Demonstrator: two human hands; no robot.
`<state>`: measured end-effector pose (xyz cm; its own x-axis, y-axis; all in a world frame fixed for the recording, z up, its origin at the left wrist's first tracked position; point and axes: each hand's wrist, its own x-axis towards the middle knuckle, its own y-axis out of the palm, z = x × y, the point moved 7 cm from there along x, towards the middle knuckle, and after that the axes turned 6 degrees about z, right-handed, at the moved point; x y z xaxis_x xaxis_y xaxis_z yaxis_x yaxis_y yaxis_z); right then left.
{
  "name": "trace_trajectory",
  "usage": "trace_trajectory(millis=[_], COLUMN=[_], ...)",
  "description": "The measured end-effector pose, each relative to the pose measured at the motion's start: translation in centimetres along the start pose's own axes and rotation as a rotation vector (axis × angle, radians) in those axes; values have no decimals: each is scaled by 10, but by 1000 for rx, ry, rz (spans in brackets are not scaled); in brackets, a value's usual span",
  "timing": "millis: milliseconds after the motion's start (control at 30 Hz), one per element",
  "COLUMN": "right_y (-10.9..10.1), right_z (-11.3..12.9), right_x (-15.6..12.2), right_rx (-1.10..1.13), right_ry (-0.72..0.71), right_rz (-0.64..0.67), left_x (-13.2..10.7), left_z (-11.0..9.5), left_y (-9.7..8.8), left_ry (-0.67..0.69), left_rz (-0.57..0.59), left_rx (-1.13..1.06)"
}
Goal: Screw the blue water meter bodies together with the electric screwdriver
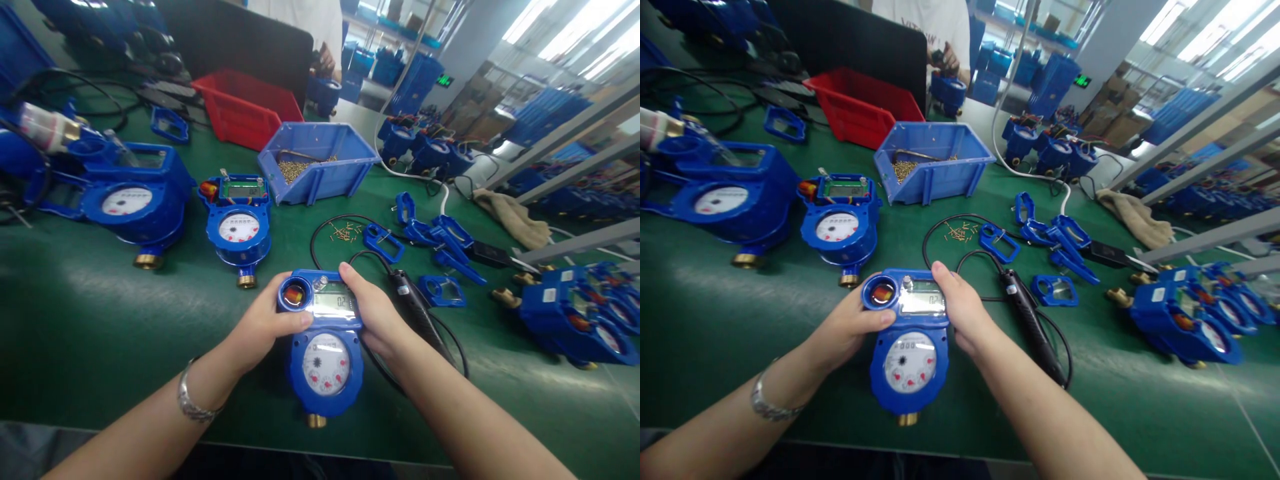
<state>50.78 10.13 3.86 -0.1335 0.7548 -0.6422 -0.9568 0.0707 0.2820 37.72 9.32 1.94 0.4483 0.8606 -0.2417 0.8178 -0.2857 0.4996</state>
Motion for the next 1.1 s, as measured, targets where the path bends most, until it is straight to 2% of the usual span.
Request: trace_trajectory(millis=[167,300,367,500,667,833,1000,1100], right_y=[0,2,3,3,0,0,-2,-4], right_z=[-2,-2,0,0,-5,-6,-2,-2], right_x=[1,3,3,4,7,7,6,8], right_rx=[-6,-1,4,12,41,60,27,-3], right_ry=[30,51,58,56,-14,-73,-110,-134], right_rz=[35,63,75,88,57,40,46,49], left_x=[-3,-2,-1,0,-1,0,-12,-22], left_z=[-7,-7,-10,-13,-13,-7,1,10], left_y=[3,2,1,0,-3,-4,5,10], left_ry=[-22,-116,-89,-44,-15,20,24,-39], left_rz=[-8,-147,-188,-186,-212,-233,-173,-246], left_rx=[-115,-228,-227,-192,-182,-235,-185,-171])
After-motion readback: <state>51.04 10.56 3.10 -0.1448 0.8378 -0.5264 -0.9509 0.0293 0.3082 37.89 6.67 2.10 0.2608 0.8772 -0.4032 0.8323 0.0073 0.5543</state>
